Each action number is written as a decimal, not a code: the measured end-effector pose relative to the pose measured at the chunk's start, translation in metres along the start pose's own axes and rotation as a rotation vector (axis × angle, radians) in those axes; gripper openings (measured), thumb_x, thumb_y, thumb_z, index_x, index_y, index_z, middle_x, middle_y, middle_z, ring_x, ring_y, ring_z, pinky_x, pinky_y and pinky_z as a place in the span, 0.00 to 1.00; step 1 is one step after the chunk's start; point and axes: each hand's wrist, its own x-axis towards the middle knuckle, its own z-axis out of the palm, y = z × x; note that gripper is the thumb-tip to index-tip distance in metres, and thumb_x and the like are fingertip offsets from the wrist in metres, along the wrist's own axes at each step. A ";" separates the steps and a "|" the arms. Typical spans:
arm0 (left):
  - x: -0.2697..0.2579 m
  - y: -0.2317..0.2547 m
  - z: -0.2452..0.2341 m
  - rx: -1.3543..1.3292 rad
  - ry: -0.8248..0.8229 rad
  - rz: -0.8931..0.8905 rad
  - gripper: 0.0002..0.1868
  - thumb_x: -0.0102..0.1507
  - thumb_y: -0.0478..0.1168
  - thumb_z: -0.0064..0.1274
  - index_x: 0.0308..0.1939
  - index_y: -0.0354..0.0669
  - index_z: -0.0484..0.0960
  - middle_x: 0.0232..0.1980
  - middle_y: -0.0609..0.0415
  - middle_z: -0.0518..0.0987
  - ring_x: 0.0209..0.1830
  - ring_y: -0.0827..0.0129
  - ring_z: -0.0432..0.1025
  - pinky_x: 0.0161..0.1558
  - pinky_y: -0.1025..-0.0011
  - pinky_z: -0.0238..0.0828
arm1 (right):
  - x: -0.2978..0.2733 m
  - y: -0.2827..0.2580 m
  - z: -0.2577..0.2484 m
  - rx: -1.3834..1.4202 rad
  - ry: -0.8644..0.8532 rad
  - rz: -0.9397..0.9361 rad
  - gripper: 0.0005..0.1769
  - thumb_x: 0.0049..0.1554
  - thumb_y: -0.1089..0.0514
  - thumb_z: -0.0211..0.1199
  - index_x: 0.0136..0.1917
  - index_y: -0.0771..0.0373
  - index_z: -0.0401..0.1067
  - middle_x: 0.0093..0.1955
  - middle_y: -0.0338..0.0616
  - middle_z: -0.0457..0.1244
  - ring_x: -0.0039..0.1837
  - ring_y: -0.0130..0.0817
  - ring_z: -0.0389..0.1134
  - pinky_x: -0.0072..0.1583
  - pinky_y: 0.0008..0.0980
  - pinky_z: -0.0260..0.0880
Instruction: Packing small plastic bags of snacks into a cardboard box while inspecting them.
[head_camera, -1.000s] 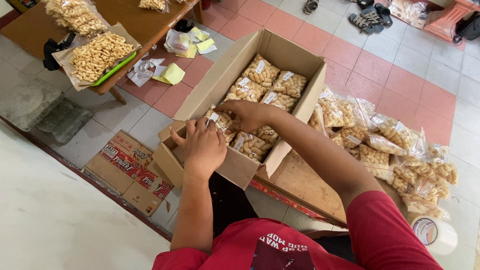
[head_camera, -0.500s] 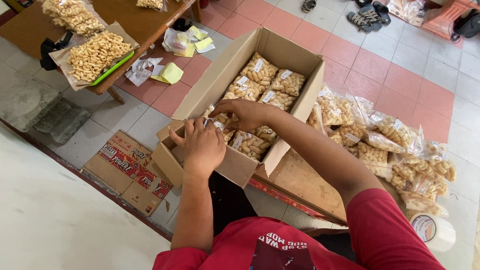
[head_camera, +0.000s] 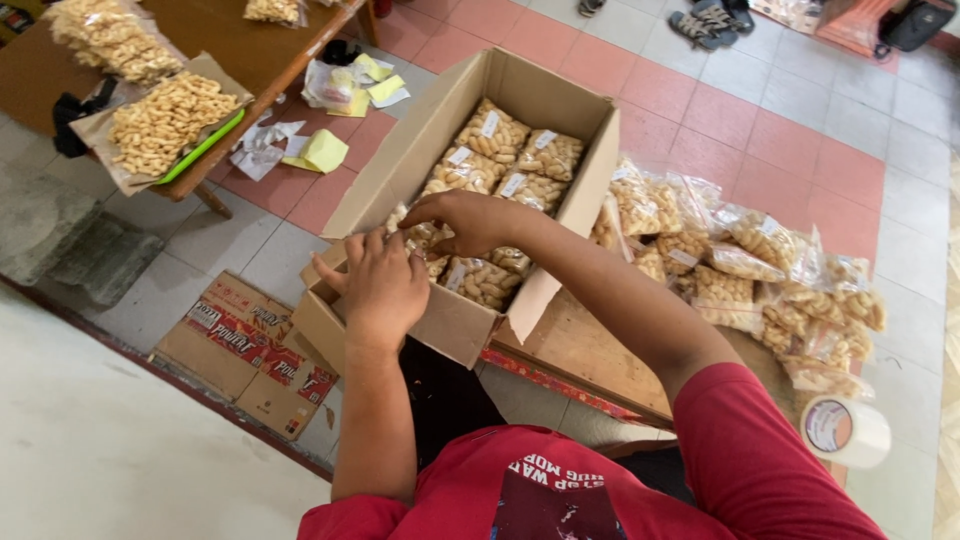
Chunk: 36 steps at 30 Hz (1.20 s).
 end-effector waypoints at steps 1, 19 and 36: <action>-0.001 0.001 -0.002 -0.004 -0.002 0.012 0.24 0.66 0.54 0.38 0.57 0.48 0.81 0.63 0.51 0.76 0.68 0.59 0.62 0.64 0.24 0.35 | -0.008 -0.015 -0.004 -0.002 0.008 0.010 0.29 0.53 0.58 0.74 0.67 0.59 0.73 0.63 0.60 0.66 0.61 0.66 0.69 0.59 0.52 0.74; -0.069 0.186 -0.017 -1.140 -0.243 0.661 0.26 0.73 0.49 0.46 0.67 0.32 0.72 0.70 0.28 0.64 0.69 0.32 0.66 0.69 0.35 0.59 | -0.320 -0.047 0.021 0.097 1.069 0.390 0.23 0.64 0.59 0.67 0.71 0.61 0.70 0.66 0.49 0.64 0.61 0.44 0.72 0.59 0.39 0.73; -0.075 0.266 0.218 -0.864 -0.420 0.310 0.32 0.63 0.50 0.62 0.67 0.43 0.72 0.73 0.29 0.59 0.73 0.31 0.62 0.73 0.42 0.56 | -0.378 0.006 0.133 0.406 1.182 0.988 0.26 0.61 0.56 0.67 0.71 0.62 0.70 0.69 0.66 0.63 0.62 0.62 0.71 0.60 0.53 0.74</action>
